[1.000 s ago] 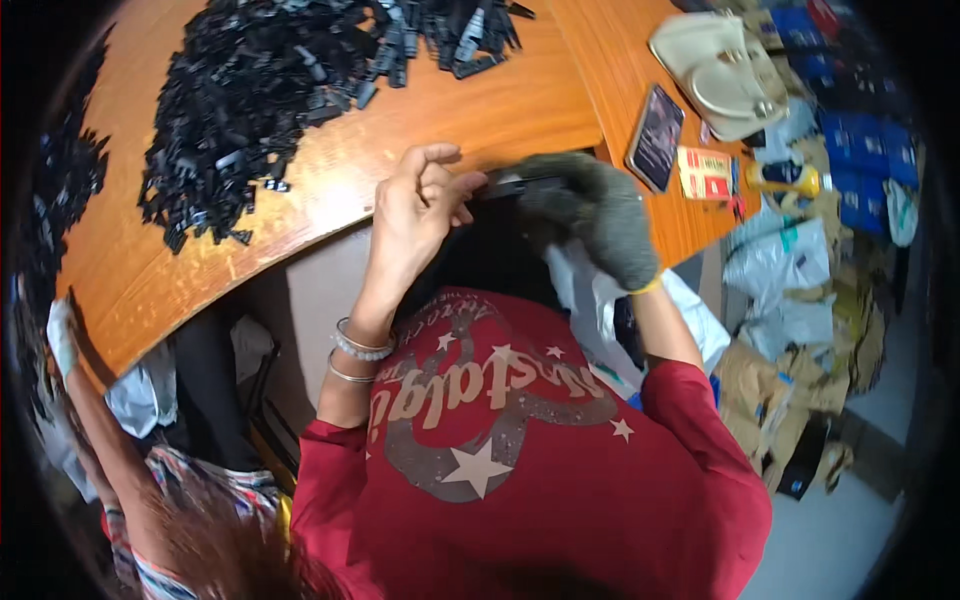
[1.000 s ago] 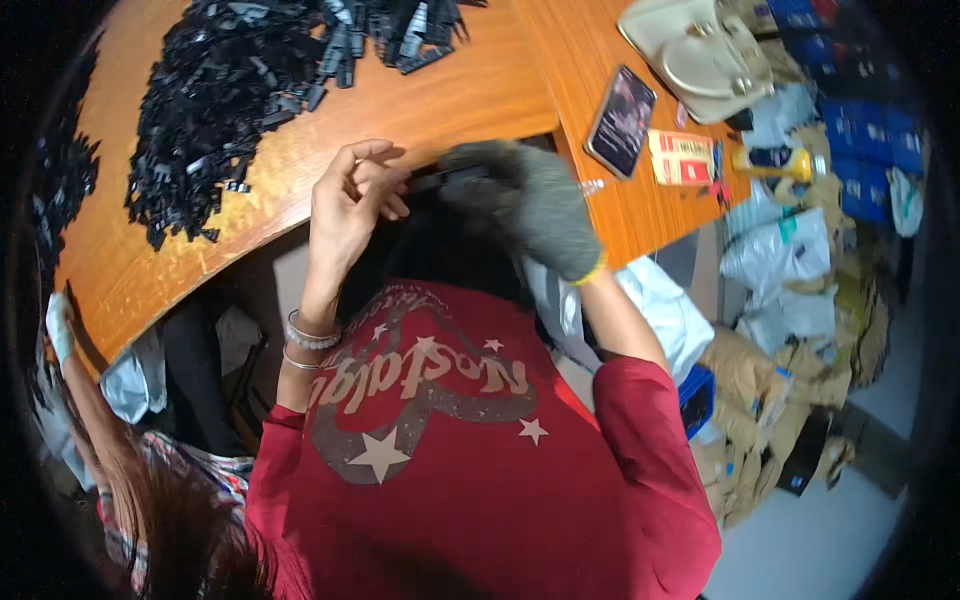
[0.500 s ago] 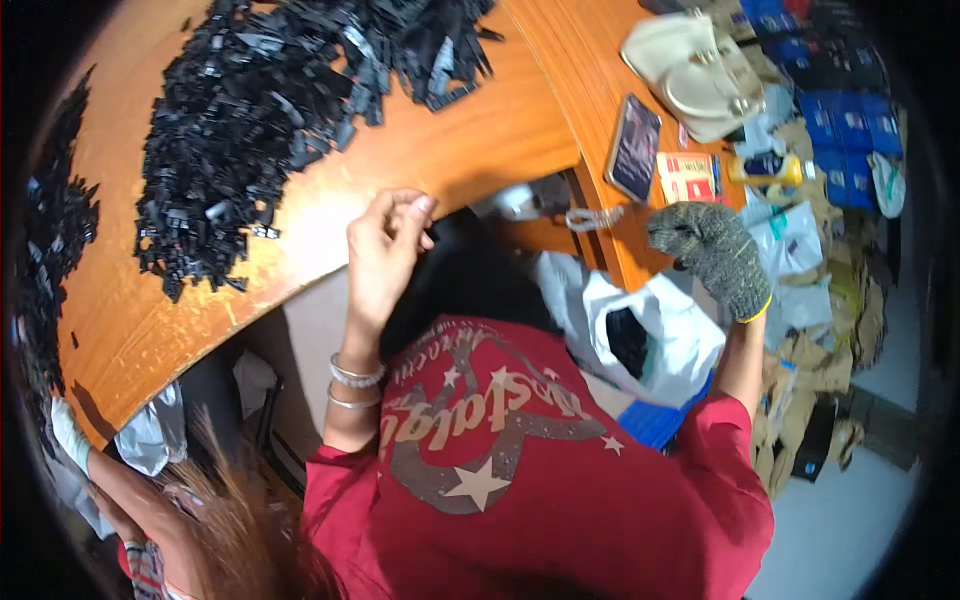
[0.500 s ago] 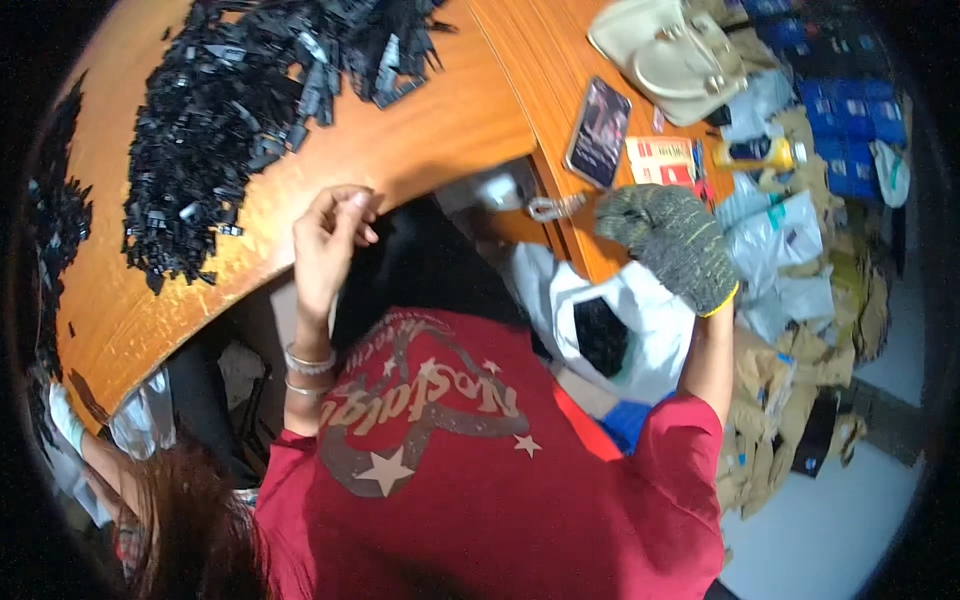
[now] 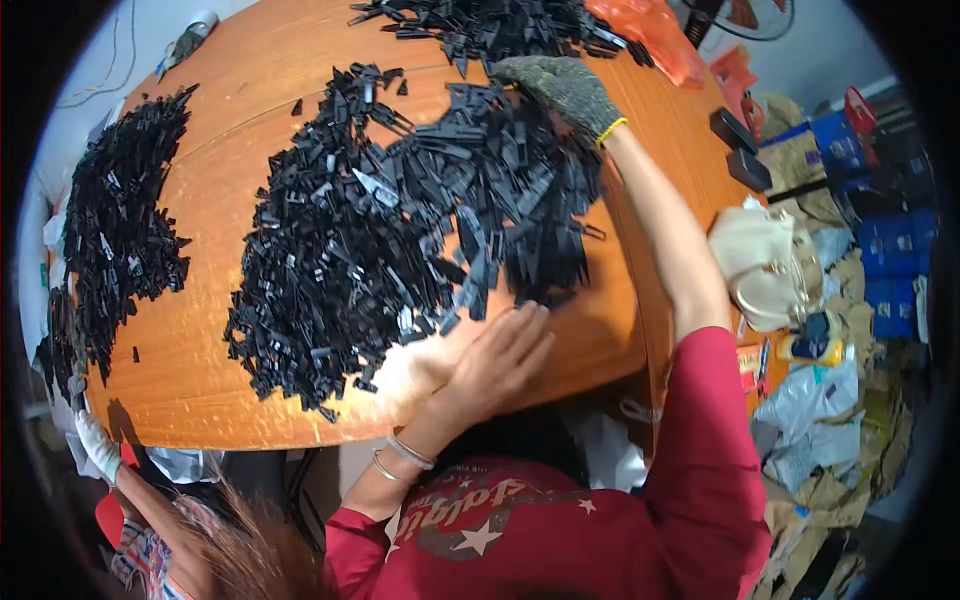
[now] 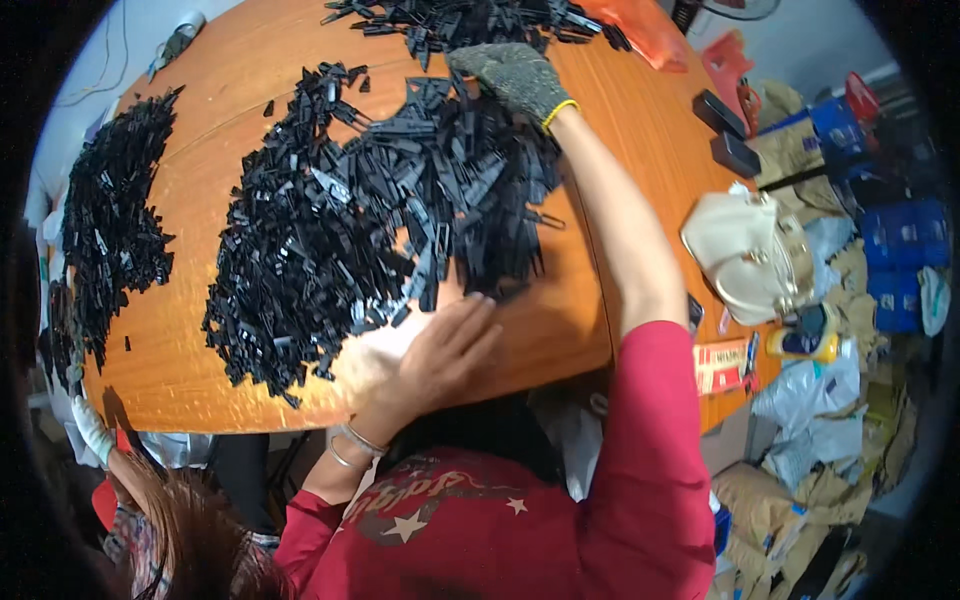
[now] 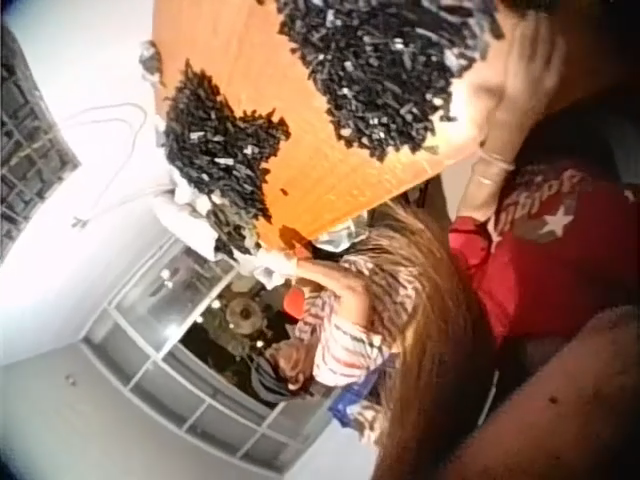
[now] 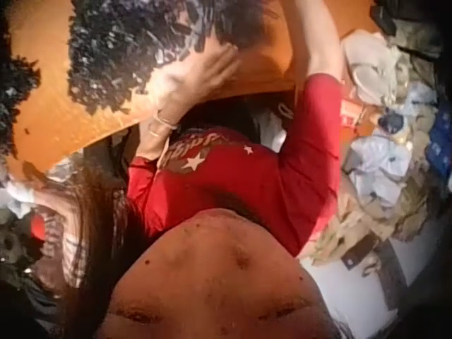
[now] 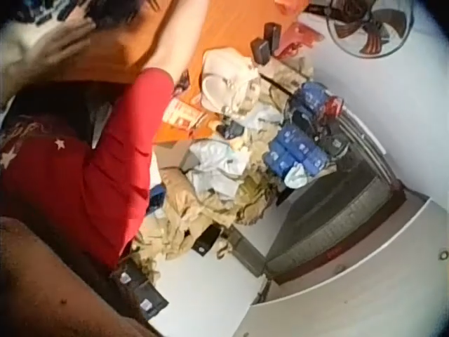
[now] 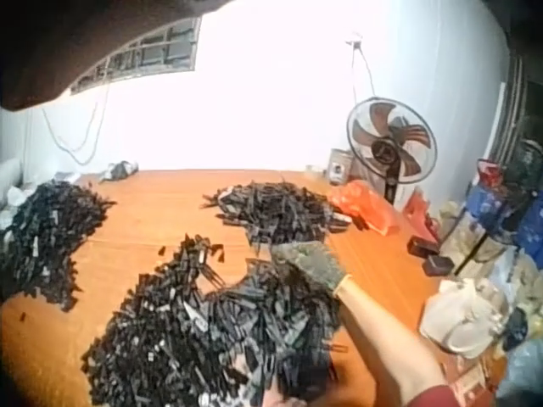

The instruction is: The person is inspecting and sorting small black plastic clips/components on a wooden workbench.

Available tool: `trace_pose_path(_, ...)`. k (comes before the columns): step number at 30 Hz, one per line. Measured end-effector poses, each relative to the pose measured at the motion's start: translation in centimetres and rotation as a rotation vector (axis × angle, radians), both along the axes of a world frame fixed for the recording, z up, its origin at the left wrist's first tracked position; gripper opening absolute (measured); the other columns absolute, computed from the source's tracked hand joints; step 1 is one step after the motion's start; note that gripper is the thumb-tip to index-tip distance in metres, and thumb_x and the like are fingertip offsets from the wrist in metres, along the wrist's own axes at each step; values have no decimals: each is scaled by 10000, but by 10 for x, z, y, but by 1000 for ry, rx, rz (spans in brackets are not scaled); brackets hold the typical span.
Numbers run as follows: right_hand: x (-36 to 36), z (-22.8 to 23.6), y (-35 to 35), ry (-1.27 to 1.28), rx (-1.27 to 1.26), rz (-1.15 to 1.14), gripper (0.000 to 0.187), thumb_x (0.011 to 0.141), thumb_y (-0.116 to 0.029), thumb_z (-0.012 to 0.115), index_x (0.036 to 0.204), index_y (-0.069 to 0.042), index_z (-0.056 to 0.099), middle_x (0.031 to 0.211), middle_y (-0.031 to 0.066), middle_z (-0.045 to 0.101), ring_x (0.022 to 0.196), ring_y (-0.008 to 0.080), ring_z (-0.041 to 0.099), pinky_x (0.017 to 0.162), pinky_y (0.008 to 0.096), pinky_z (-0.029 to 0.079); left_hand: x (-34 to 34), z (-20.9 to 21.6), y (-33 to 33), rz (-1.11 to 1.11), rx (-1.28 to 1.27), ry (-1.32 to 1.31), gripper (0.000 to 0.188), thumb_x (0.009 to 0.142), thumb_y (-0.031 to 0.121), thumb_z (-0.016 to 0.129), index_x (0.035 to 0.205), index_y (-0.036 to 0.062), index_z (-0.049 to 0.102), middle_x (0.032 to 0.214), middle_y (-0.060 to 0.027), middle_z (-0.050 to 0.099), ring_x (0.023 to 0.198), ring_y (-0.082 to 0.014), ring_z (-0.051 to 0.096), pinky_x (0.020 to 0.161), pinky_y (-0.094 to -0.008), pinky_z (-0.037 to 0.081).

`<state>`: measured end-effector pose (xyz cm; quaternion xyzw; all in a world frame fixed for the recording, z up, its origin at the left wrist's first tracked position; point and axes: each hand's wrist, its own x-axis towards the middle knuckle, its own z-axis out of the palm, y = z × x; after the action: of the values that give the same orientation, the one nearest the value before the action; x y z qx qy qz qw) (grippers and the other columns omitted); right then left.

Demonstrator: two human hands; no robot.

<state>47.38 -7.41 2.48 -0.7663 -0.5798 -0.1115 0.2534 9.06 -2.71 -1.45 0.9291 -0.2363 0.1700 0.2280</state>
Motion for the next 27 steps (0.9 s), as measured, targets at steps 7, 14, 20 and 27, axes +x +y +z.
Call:
trace_pose_path(7,-14,-46,69,372,21,76,293,948,-239,470,1136,-213,694,1153,26,673,1020,237,653,870,361,522,30,6,1,-8,102,-22,442,849,166,473,1270,45,531,1435,-162,431,1372,-300,365,1130,-449,285)
trace_pose_path(14,-49,-39,52,207,-116,172,277,955,-153,497,1150,-72,677,1168,69,676,1082,179,635,941,301,491,27,5,-1,18,280,-95,461,842,181,475,1278,44,534,1447,-168,418,1373,-300,362,1135,-441,266)
trace_pose_path(20,-95,-44,38,359,-56,144,311,955,-232,464,1186,-193,669,1156,45,670,1017,239,641,894,353,499,8,7,-7,22,182,3,491,805,150,521,1283,41,538,1448,-184,405,1374,-321,351,1116,-482,274)
trace_pose_path(27,-111,-52,20,-137,102,211,417,845,-85,542,1234,-208,628,1197,34,650,1019,251,638,890,361,505,-14,9,-19,52,87,54,483,755,86,582,1234,23,570,1435,-179,419,1378,-317,346,1133,-465,265)
